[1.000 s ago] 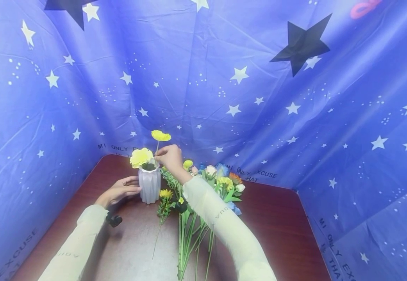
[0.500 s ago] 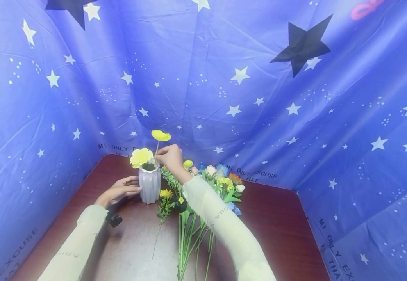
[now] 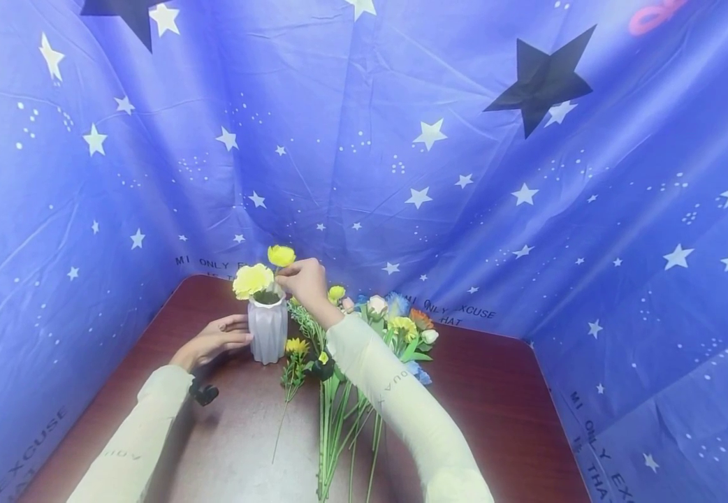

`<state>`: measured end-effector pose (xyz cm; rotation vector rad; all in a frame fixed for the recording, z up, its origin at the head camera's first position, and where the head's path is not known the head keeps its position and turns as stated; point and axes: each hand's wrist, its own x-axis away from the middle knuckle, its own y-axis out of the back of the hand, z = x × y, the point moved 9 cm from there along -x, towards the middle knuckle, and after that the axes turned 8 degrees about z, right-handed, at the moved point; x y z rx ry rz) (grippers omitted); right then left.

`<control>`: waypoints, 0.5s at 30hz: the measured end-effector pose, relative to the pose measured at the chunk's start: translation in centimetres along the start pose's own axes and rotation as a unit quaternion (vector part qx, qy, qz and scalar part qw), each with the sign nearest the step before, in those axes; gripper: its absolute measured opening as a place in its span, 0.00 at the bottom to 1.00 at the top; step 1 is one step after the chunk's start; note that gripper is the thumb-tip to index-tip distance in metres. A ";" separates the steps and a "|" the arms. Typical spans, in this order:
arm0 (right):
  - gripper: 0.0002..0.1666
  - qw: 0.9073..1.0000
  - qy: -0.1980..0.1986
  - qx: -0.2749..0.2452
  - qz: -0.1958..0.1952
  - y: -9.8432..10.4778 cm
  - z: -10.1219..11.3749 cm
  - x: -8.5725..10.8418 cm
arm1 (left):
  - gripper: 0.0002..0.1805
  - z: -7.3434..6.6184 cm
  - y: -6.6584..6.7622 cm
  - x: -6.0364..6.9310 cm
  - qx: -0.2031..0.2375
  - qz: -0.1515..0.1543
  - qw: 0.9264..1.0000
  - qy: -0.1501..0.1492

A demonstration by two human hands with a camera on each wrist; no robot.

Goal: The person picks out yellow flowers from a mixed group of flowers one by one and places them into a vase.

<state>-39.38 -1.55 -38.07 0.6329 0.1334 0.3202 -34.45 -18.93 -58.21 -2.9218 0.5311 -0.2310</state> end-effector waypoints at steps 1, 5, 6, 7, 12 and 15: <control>0.06 1.000 0.000 0.000 -0.002 0.0 0.0 0.0 | 0.37 0.0 0.0 0.0 -0.001 -0.002 1.000 0.001; 0.05 1.000 0.003 -0.003 -0.006 0.0 0.0 0.0 | 0.37 0.0 0.1 0.1 -0.002 -0.001 1.000 0.002; 0.05 1.000 0.003 -0.004 -0.006 0.0 0.0 0.0 | 0.37 0.0 0.1 0.1 -0.003 -0.001 1.000 0.002; 0.05 1.000 0.003 -0.006 -0.005 0.0 0.0 0.1 | 0.37 0.0 0.1 0.1 -0.002 0.000 1.000 0.002; 0.06 1.000 -0.014 -0.023 -0.001 0.0 -0.1 0.2 | 0.37 0.0 0.1 0.1 -0.002 -0.002 1.000 0.003; 0.06 0.999 -0.027 -0.030 0.001 0.1 -0.2 0.3 | 0.37 0.0 0.1 0.0 -0.003 -0.004 1.000 0.005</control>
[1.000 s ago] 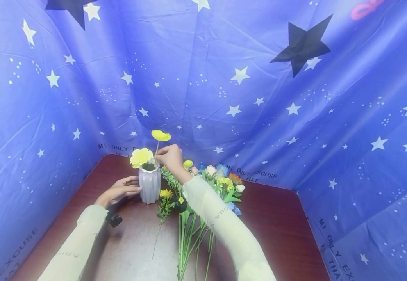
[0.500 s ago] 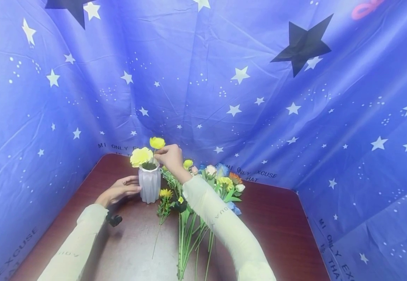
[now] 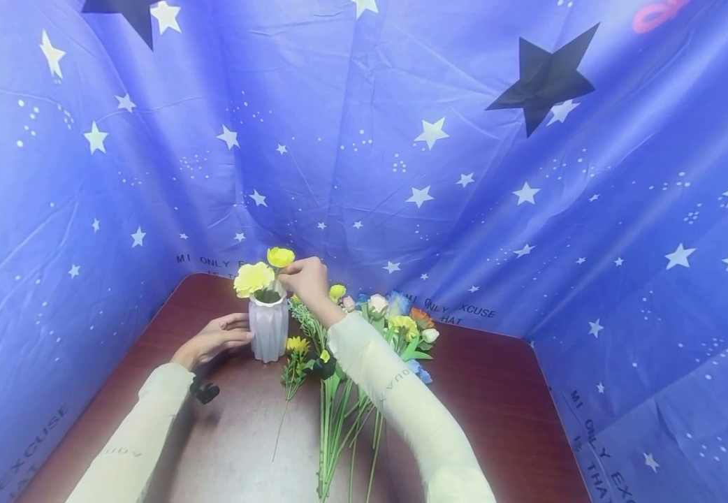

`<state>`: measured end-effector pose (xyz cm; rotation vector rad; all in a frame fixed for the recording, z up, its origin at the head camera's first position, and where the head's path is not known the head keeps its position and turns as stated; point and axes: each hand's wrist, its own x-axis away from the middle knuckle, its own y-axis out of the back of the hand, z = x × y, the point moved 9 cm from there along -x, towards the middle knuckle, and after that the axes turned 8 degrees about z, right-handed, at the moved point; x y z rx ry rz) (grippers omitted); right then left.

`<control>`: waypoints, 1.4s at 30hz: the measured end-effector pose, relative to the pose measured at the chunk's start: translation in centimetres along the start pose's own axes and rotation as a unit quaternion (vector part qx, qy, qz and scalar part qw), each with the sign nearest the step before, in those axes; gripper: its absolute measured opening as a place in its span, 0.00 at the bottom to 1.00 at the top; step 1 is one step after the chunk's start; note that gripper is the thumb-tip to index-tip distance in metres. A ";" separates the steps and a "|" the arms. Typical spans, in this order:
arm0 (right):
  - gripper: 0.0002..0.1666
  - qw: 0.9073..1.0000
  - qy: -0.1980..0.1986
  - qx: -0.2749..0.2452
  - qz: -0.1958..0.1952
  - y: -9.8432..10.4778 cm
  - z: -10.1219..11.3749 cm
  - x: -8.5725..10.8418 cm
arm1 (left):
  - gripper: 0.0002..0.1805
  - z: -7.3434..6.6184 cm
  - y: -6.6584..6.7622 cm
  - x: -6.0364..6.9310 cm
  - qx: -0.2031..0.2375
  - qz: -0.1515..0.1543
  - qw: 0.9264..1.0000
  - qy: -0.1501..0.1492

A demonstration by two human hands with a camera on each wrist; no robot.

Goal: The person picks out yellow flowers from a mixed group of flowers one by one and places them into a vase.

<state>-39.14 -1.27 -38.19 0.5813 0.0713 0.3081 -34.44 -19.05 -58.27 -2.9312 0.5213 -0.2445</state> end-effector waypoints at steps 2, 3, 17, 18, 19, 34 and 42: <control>0.06 1.000 -0.003 -0.002 0.002 0.1 0.0 0.0 | 0.37 0.0 0.0 0.0 0.000 -0.001 1.000 0.000; 0.06 1.000 -0.005 -0.001 0.002 0.1 0.0 0.0 | 0.37 0.0 0.0 -0.1 0.000 0.000 1.000 0.000; 0.05 0.999 0.010 0.000 0.040 0.3 -1.0 0.2 | 0.38 0.1 0.0 -0.2 -0.005 -0.002 1.000 0.003; 0.05 0.999 0.010 -0.002 0.046 0.3 -1.1 0.2 | 0.38 0.1 -0.1 -0.2 -0.005 -0.002 1.000 0.003; 0.05 0.999 0.009 -0.001 0.050 0.3 -1.2 0.3 | 0.38 0.1 -0.1 -0.1 -0.005 -0.001 1.000 0.002; 0.05 0.997 -0.012 0.013 0.070 0.4 -3.6 2.1 | 0.38 0.4 0.1 -0.1 -0.001 -0.004 1.000 0.005; 0.03 0.996 -0.027 0.047 0.068 -0.7 -6.2 3.1 | 0.36 -0.1 -0.2 0.1 0.008 0.014 1.000 -0.014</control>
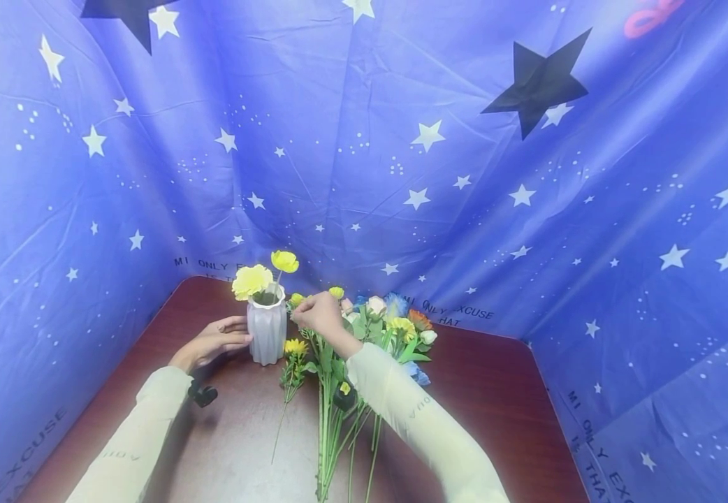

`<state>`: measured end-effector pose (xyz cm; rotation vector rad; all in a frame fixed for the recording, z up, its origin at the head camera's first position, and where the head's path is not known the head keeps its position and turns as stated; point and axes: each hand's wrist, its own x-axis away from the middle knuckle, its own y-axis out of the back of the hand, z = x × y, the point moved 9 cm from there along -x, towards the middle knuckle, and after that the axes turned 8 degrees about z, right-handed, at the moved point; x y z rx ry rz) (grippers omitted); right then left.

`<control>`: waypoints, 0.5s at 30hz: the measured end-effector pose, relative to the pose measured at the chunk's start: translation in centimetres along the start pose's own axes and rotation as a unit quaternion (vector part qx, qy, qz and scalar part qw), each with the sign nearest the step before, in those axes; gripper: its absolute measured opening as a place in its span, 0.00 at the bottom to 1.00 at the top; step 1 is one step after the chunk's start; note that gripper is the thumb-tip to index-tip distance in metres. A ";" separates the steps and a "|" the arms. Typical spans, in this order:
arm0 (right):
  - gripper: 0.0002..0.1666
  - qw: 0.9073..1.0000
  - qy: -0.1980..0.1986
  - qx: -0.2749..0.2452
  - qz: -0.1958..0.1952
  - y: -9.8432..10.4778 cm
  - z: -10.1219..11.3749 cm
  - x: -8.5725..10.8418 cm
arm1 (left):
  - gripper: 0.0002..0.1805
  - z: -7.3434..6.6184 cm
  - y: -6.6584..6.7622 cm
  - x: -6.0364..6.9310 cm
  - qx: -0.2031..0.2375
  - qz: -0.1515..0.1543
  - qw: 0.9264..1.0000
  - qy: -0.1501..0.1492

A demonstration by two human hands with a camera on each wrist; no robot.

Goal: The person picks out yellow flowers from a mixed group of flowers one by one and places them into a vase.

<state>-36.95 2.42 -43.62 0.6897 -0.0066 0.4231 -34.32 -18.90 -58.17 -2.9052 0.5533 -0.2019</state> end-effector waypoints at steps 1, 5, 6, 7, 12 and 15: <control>0.03 1.000 -0.003 0.000 0.003 -0.2 -0.3 0.2 | 0.36 0.0 0.0 0.0 -0.001 0.002 1.000 -0.001; 0.03 0.999 -0.033 -0.002 0.023 -1.3 -1.5 0.9 | 0.36 0.0 0.0 0.0 -0.010 -0.001 1.000 0.003; 0.03 0.999 -0.039 0.002 0.028 -1.5 -1.8 1.2 | 0.37 -0.1 0.0 -0.1 -0.013 -0.003 1.000 0.005; 0.03 0.998 -0.047 0.005 0.031 -1.7 -2.1 1.4 | 0.37 -0.1 0.0 -0.1 -0.015 -0.005 1.000 0.006; 0.02 0.997 -0.061 0.026 0.043 -3.0 -3.4 2.2 | 0.37 0.0 0.0 -0.1 -0.016 -0.009 1.000 0.009; 0.03 0.996 -0.062 0.030 0.050 -3.8 -4.1 2.6 | 0.37 0.1 0.0 -0.1 -0.015 -0.006 1.000 0.009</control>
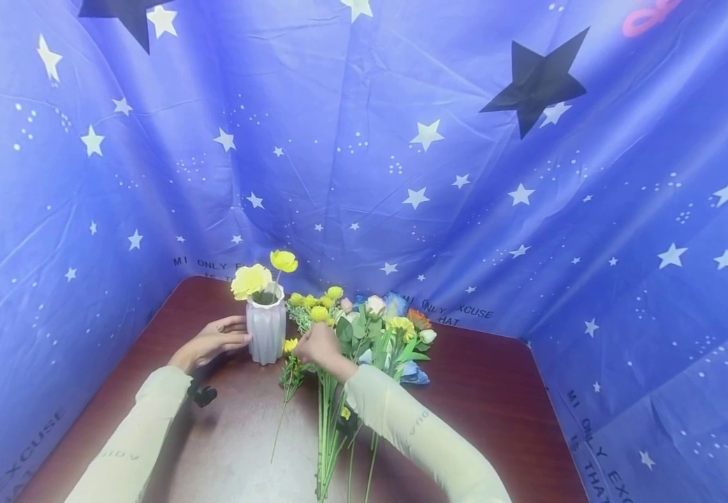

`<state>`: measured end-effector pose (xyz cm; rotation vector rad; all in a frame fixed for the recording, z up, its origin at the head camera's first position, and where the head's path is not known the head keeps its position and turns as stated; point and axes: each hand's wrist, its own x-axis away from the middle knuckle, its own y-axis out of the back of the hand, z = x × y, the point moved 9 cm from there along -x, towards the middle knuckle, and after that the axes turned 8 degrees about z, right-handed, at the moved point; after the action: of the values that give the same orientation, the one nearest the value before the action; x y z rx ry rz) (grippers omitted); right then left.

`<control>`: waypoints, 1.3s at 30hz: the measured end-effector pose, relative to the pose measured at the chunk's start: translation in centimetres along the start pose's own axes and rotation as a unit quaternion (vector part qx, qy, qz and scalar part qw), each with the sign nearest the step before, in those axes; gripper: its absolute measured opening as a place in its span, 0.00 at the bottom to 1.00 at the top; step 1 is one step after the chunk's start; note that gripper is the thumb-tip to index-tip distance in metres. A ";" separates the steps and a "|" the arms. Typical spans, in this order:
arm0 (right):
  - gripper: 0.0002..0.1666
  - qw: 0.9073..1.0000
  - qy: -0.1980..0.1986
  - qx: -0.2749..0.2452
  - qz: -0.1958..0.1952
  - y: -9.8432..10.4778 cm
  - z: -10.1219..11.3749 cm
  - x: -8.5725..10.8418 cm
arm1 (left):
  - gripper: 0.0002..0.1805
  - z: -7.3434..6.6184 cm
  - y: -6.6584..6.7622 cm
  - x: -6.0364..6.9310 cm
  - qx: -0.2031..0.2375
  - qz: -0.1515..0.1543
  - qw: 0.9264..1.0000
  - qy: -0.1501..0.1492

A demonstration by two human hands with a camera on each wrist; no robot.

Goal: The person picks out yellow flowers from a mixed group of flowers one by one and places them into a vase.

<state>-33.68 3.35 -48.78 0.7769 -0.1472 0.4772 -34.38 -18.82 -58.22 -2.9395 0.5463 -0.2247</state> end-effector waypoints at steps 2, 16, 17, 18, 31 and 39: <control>0.04 1.000 -0.003 0.001 0.005 -0.6 -0.4 0.2 | 0.37 0.0 0.0 0.0 0.001 0.001 1.000 0.000; 0.06 1.000 -0.002 -0.009 0.022 -4.4 -2.4 1.1 | 0.38 0.0 -0.1 0.2 0.004 0.000 1.000 0.003; 0.07 1.000 -0.003 -0.001 0.020 -4.5 -2.5 1.1 | 0.38 0.0 -0.1 0.2 0.004 0.000 1.000 0.003; 0.08 1.000 -0.001 0.003 0.019 -4.6 -2.5 1.2 | 0.38 0.0 -0.1 0.2 0.005 0.000 1.000 0.002; 0.15 0.999 -0.010 0.035 0.007 -6.4 -3.6 1.1 | 0.37 -0.1 -0.2 0.2 0.005 -0.005 1.000 -0.002; 0.18 0.998 -0.019 0.067 -0.006 -6.6 -3.6 1.2 | 0.36 -0.1 -0.1 0.2 0.009 -0.003 1.000 -0.007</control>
<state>-29.67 2.26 -55.22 0.9171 -0.1469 0.4650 -34.17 -18.84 -58.05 -2.9235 0.5315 -0.2098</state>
